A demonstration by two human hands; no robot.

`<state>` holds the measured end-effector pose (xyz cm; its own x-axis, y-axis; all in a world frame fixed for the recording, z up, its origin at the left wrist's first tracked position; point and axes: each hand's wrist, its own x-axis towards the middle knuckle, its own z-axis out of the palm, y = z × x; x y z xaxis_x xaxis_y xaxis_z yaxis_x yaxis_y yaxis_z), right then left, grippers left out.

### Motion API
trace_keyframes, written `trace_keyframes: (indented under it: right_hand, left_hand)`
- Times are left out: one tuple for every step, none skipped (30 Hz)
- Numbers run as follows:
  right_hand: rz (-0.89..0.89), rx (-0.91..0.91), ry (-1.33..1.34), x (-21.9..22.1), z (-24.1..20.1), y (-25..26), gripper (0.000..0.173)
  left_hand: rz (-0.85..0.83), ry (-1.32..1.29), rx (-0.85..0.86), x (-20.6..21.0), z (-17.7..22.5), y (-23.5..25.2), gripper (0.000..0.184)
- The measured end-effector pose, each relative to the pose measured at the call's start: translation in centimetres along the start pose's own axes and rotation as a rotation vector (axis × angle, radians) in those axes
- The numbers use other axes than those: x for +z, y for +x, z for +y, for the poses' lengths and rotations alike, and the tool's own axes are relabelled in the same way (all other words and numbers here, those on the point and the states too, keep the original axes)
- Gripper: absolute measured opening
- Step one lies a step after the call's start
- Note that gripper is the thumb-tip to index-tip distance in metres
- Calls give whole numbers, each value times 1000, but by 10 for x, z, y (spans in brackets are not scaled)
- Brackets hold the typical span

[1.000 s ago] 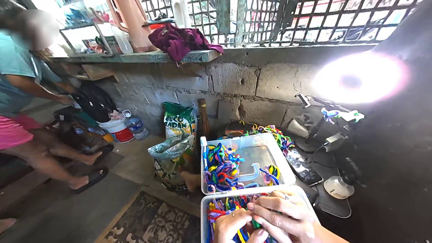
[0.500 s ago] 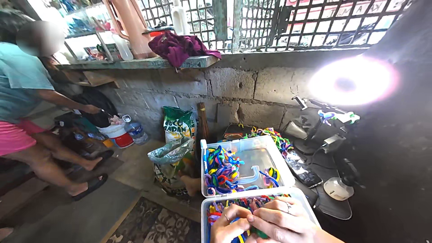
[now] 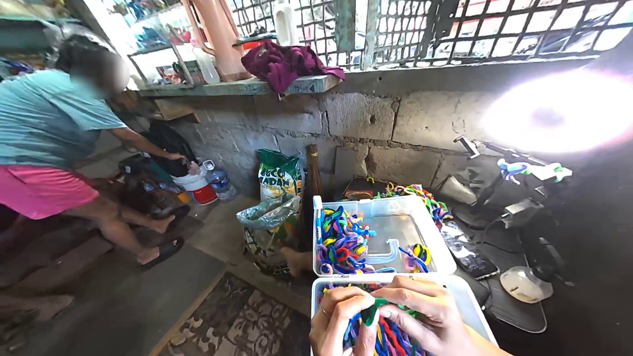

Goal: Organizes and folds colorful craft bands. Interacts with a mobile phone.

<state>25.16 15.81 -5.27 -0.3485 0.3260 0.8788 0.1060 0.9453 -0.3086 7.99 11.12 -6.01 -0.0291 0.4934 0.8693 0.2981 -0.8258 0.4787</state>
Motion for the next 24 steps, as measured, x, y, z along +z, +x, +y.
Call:
trace_keyframes:
  right_hand:
    - [4, 4, -11, -1, -1, 0, 24]
    - [8, 10, -17, -2, -2, -1, 24]
    - [17, 15, -18, -2, -2, -1, 23]
    - [24, 21, -20, -2, -3, -1, 23]
    - [29, 29, -22, -2, -4, -2, 23]
    - [31, 35, -33, -2, -5, -2, 23]
    - [31, 40, -45, -1, -6, -2, 23]
    - [31, 42, -56, -1, -8, -1, 23]
    - [31, 43, -64, -1, -9, -1, 23]
    - [32, 43, -65, 0, -10, -1, 22]
    - [31, 43, -62, 0, -10, -1, 22]
    - [30, 42, -59, 0, -10, -1, 22]
    - [28, 43, -59, 0, -10, -1, 23]
    - [28, 43, -63, 0, -9, -1, 23]
    - [30, 42, -60, 0, -8, -2, 24]
    - [32, 43, -58, 1, -8, -2, 24]
    - [32, 44, -60, 1, -8, -2, 24]
    - [33, 49, -63, 2, -9, -2, 24]
    - [32, 58, -64, 2, -9, -2, 24]
    - [29, 69, -54, 2, -9, -1, 23]
    - [17, 83, -32, 2, -9, -1, 23]
    - [-11, 95, -4, 1, -8, 0, 22]
    - [-50, 106, 26, -1, -7, 1, 23]
    - [-97, 111, 58, -3, -5, 3, 25]
  left_hand:
    - [1, 29, 23, 0, 0, 0, 12]
    - [6, 65, 55, 0, 0, 0, 11]
    - [13, 108, 92, 1, 0, 0, 10]
    - [23, 155, 131, 2, 0, -1, 9]
    - [32, 205, 166, 2, 0, -2, 8]
    - [39, 253, 198, 2, 1, -2, 6]
    - [46, 295, 230, 2, 1, -3, 6]
    - [56, 333, 263, 2, 1, -3, 5]
    - [61, 367, 292, 2, 2, -3, 4]
    - [64, 388, 315, 1, 2, -3, 4]
    - [62, 399, 333, 1, 1, -3, 3]
    - [60, 403, 344, 0, 0, -3, 4]
    - [59, 408, 350, 0, -1, -3, 4]
    - [58, 415, 352, 0, -2, -2, 5]
    - [56, 426, 357, 0, -2, -2, 5]
    - [49, 436, 365, -1, -2, -2, 5]
    - [38, 445, 372, -2, -3, -2, 6]
    - [30, 452, 379, -2, -3, -2, 6]
    - [26, 453, 384, -3, -4, -2, 6]
    - [24, 449, 389, -4, -6, -2, 5]
    - [25, 445, 395, -4, -8, -2, 5]
    - [23, 441, 400, -5, -9, -1, 5]
    - [23, 443, 403, -6, -11, 1, 5]
    - [26, 453, 405, -7, -12, 2, 5]
